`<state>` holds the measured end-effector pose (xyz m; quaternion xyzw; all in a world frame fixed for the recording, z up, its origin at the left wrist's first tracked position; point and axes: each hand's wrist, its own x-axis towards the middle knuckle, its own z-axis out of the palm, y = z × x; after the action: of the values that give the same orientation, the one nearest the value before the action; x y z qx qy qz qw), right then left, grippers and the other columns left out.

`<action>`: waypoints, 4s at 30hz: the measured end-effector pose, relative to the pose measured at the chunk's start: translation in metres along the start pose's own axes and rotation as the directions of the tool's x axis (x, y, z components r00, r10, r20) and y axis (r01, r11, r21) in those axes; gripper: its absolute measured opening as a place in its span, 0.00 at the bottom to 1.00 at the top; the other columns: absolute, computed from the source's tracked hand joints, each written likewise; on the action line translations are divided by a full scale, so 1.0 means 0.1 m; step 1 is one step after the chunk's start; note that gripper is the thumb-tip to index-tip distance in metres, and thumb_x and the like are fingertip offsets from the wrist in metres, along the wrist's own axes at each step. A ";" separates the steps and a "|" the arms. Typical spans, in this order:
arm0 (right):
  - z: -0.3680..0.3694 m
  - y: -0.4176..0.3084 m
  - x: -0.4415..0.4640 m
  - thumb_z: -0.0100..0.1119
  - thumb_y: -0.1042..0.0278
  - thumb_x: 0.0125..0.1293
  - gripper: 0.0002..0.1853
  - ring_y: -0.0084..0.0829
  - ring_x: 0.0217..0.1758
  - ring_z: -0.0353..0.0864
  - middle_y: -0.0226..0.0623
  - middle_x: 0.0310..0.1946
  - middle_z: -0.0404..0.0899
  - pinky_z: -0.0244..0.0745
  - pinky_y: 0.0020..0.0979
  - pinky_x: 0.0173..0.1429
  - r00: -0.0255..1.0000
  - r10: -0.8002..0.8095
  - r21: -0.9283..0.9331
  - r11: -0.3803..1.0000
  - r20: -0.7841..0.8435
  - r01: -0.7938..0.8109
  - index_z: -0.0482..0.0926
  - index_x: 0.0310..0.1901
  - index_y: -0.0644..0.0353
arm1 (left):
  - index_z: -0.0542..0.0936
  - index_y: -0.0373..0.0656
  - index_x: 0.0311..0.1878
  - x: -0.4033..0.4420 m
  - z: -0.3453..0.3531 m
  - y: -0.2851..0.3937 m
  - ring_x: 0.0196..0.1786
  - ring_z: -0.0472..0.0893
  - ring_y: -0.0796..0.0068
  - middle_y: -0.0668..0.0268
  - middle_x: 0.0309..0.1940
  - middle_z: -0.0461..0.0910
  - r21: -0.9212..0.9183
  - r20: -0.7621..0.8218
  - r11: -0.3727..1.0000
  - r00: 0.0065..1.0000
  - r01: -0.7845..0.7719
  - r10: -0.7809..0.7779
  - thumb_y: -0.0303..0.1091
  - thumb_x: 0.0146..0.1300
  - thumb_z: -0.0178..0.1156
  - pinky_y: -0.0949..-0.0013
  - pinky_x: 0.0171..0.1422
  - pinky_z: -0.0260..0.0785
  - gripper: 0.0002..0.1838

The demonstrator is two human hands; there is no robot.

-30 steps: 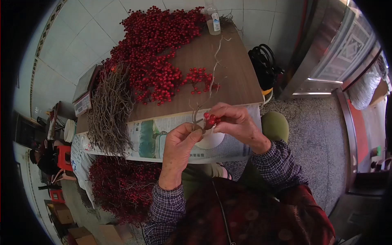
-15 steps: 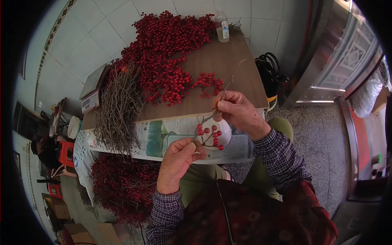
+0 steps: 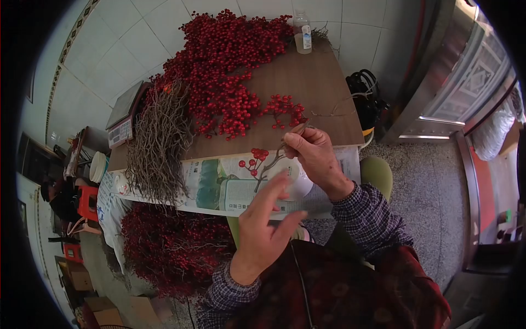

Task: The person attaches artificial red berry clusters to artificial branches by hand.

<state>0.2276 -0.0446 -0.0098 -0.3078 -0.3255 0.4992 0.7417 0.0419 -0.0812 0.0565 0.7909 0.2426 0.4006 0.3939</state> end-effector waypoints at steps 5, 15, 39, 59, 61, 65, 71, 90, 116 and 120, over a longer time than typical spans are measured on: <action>0.12 -0.01 -0.08 0.65 0.69 0.65 0.06 0.15 0.30 0.76 0.27 0.27 0.81 0.73 0.21 0.37 0.999 0.000 -0.082 0.997 0.032 0.002 0.83 0.33 0.61 | 0.77 0.33 0.53 0.18 0.03 -0.26 0.40 0.82 0.51 0.50 0.43 0.82 0.386 -0.180 0.904 0.976 0.186 -0.124 0.27 0.60 0.64 0.61 0.44 0.74 0.18; 0.26 -0.14 -0.13 0.62 0.73 0.65 0.07 0.17 0.36 0.76 0.27 0.33 0.80 0.72 0.22 0.42 0.958 -0.142 -0.323 0.921 0.248 0.220 0.82 0.41 0.66 | 0.81 0.35 0.43 0.16 -0.08 -0.53 0.27 0.79 0.74 0.61 0.28 0.82 0.148 -0.182 0.962 0.963 0.227 -0.199 0.22 0.60 0.63 0.70 0.33 0.70 0.07; 0.18 0.02 -0.16 0.60 0.73 0.68 0.04 0.16 0.37 0.77 0.27 0.34 0.81 0.73 0.22 0.43 0.878 0.297 -0.515 0.854 0.376 -0.068 0.81 0.41 0.64 | 0.77 0.38 0.45 -0.02 -0.39 -0.49 0.22 0.77 0.83 0.58 0.38 0.85 -0.612 0.031 0.720 0.920 0.328 -0.392 0.26 0.68 0.57 0.83 0.25 0.63 0.05; -0.44 -0.07 0.71 0.65 0.79 0.57 0.07 0.37 0.38 0.81 0.39 0.36 0.78 0.77 0.32 0.41 0.877 -0.406 -0.845 0.348 0.255 0.407 0.81 0.38 0.61 | 0.80 0.33 0.44 0.43 -0.50 -0.52 0.27 0.77 0.85 0.62 0.34 0.84 -0.272 -0.090 0.869 0.888 0.414 -0.451 0.24 0.67 0.58 0.81 0.28 0.68 0.06; -0.39 -0.07 0.69 0.65 0.81 0.56 0.07 0.35 0.36 0.81 0.39 0.36 0.77 0.77 0.30 0.37 0.806 -0.478 -0.802 0.293 0.348 0.520 0.81 0.37 0.62 | 0.81 0.33 0.45 0.66 -0.42 -0.51 0.26 0.77 0.86 0.63 0.32 0.85 -0.089 -0.067 0.899 0.898 0.430 -0.436 0.26 0.65 0.59 0.80 0.28 0.69 0.08; -0.30 -0.08 0.59 0.65 0.80 0.56 0.08 0.36 0.37 0.80 0.38 0.36 0.76 0.78 0.32 0.40 0.783 -0.482 -0.756 0.316 0.392 0.573 0.81 0.38 0.62 | 0.82 0.34 0.44 0.96 -0.25 -0.58 0.21 0.74 0.89 0.66 0.31 0.85 -0.110 -0.080 0.908 0.907 0.403 -0.412 0.28 0.66 0.59 0.82 0.24 0.64 0.09; -0.26 -0.08 0.51 0.66 0.79 0.53 0.10 0.37 0.38 0.79 0.36 0.37 0.76 0.78 0.34 0.42 0.672 -0.523 -0.725 0.140 0.525 0.675 0.82 0.38 0.60 | 0.82 0.33 0.44 1.11 -0.07 -0.72 0.20 0.75 0.87 0.66 0.30 0.85 -0.031 0.004 0.866 0.866 0.499 -0.499 0.29 0.67 0.58 0.82 0.23 0.65 0.09; -0.20 -0.04 0.53 0.66 0.82 0.49 0.21 0.38 0.41 0.77 0.38 0.39 0.74 0.76 0.35 0.45 0.713 -0.488 -0.776 0.107 0.504 0.622 0.78 0.47 0.59 | 0.78 0.45 0.30 1.12 -0.17 -0.89 0.19 0.74 0.89 0.67 0.27 0.84 -0.467 0.110 0.704 0.825 0.535 -0.555 0.33 0.65 0.62 0.83 0.22 0.63 0.07; -0.77 0.06 0.86 0.63 0.76 0.61 0.07 0.32 0.40 0.79 0.36 0.37 0.75 0.76 0.32 0.42 0.824 -0.386 -0.906 -0.089 0.414 0.413 0.83 0.42 0.60 | 0.80 0.43 0.36 0.98 -0.45 -0.95 0.18 0.78 0.82 0.62 0.29 0.84 -0.622 0.228 0.569 0.820 0.538 -0.525 0.30 0.68 0.61 0.81 0.19 0.69 0.04; -0.38 -0.29 0.67 0.69 0.62 0.59 0.26 0.37 0.55 0.79 0.42 0.50 0.78 0.75 0.37 0.56 0.920 -0.309 -0.838 0.413 0.240 0.357 0.76 0.59 0.58 | 0.80 0.42 0.37 0.93 -0.45 -0.88 0.20 0.77 0.86 0.62 0.30 0.84 -0.622 0.180 0.608 0.845 0.494 -0.503 0.30 0.67 0.61 0.84 0.22 0.67 0.03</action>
<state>0.2922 0.0042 0.0021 -0.5562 -0.6039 0.1158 0.5590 0.0516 0.0537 0.0423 0.5032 0.3020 0.3385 0.7356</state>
